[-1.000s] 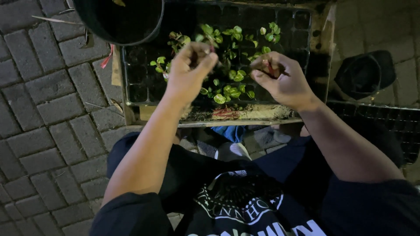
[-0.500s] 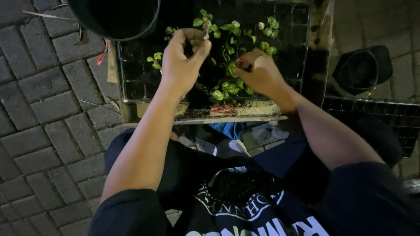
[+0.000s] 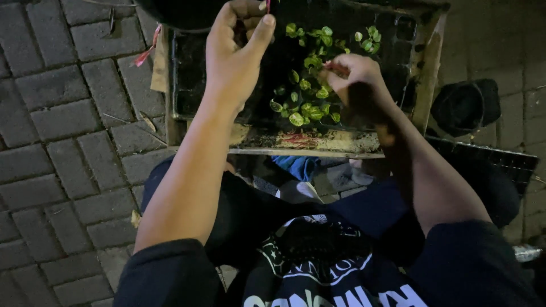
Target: The person is transplanting small green seedlings from a pile into the individual cells of a black plastic seedling tray.
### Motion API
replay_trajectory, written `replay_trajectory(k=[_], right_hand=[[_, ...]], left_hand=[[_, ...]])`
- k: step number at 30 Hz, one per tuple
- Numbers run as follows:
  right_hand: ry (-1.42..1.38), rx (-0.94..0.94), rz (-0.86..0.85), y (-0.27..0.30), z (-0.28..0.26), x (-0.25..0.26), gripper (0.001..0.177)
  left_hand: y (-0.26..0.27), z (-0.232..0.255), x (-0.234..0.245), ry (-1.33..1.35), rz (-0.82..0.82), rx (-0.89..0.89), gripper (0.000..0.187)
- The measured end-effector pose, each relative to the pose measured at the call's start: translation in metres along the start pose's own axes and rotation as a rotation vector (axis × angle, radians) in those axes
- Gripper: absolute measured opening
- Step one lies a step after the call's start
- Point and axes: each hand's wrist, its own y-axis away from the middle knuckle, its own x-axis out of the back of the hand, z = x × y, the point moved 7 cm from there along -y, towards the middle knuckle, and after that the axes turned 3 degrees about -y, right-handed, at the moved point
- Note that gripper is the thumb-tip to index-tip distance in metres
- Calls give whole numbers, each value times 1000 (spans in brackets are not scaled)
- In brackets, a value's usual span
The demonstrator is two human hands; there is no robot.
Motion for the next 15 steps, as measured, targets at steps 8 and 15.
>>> replay_trajectory(k=[8,15], right_hand=[[-274,509,23,27,-57,38,20],[-254,408,18,68,-52,57,27]], left_hand=[[10,-13,-17,-216,-109,122,17],[38,-15,-64,-400,-363,297,23]])
